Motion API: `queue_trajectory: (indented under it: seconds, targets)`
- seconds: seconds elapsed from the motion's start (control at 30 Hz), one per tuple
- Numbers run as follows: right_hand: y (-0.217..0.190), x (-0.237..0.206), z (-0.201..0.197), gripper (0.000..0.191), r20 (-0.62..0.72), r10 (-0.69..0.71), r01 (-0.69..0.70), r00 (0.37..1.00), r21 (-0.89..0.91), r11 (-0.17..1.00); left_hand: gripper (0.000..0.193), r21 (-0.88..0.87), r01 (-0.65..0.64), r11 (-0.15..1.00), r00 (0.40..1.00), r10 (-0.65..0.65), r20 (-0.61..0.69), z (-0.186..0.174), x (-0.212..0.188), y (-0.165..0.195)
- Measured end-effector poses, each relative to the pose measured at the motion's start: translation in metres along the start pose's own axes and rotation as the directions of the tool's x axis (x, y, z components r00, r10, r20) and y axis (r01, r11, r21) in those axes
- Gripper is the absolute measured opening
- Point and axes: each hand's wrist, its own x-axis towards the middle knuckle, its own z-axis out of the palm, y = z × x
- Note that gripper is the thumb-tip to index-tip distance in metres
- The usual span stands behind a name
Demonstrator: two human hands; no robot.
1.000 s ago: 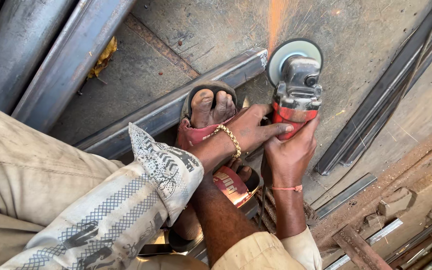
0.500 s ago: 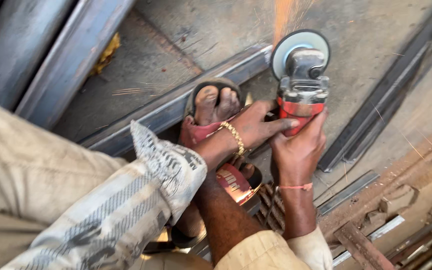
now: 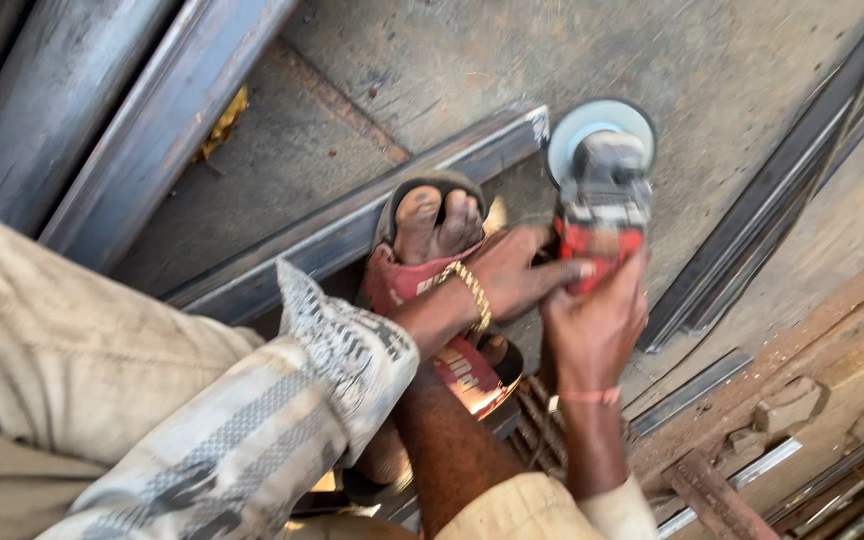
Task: The person sits on the ground and uses an angle grinder to grind and deburr the cut ends of square steel tubes, holding each bar steady with the feet and hands while sparks fly, repositioning the bars to grind different ends.
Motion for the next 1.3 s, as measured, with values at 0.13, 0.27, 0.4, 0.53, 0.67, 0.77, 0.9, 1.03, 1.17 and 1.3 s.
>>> queue_trajectory:
  seconds: [0.13,0.27,0.4,0.53,0.67,0.77,0.9,1.03,1.17,1.3]
  targets:
    - [-0.001,-0.004,-0.001,0.060,-0.049,0.056,-0.052,0.997,0.081,0.995,0.044,0.003,-0.131,0.991,0.991,0.131,-0.020,-0.004,-0.007,0.010]
    - [0.000,0.002,-0.001,0.055,-0.023,0.035,-0.032,0.999,0.110,0.993,0.047,0.094,0.082,0.992,0.996,-0.077,-0.050,-0.007,-0.008,0.022]
    - [0.001,0.010,-0.001,0.046,-0.004,0.072,-0.072,0.997,0.068,0.995,0.048,-0.019,0.052,0.998,0.996,-0.053,-0.074,-0.007,-0.009,0.028]
    - [-0.001,0.014,-0.004,0.049,-0.001,0.058,-0.058,0.998,0.036,0.998,0.049,-0.056,0.036,0.998,0.997,-0.040,-0.071,-0.004,-0.007,0.024]
    - [-0.004,0.017,-0.009,0.053,0.038,0.067,-0.068,0.997,0.029,0.997,0.048,-0.100,-0.003,0.995,0.997,-0.005,-0.080,-0.001,-0.005,0.018]
    - [-0.007,0.020,-0.017,0.056,0.078,0.160,-0.163,0.984,0.028,0.986,0.049,-0.152,0.060,0.987,0.996,-0.070,-0.063,0.000,-0.005,0.015]
    - [-0.009,0.025,-0.026,0.060,0.157,0.223,-0.237,0.962,0.080,0.968,0.047,-0.149,0.033,0.988,0.996,-0.044,-0.071,0.001,-0.006,0.012]
    - [-0.009,0.030,-0.027,0.056,0.155,0.175,-0.175,0.972,-0.016,0.984,0.046,-0.302,-0.006,0.953,0.997,-0.019,-0.077,0.003,-0.002,0.009]
    - [-0.009,0.034,-0.028,0.055,0.132,0.128,-0.131,0.983,0.012,0.991,0.047,-0.311,-0.149,0.939,0.984,0.109,-0.143,0.004,0.000,0.007]
    - [-0.009,0.038,-0.034,0.057,0.229,0.188,-0.205,0.955,0.052,0.977,0.045,-0.334,0.079,0.939,0.989,-0.115,-0.091,0.005,-0.002,0.009]
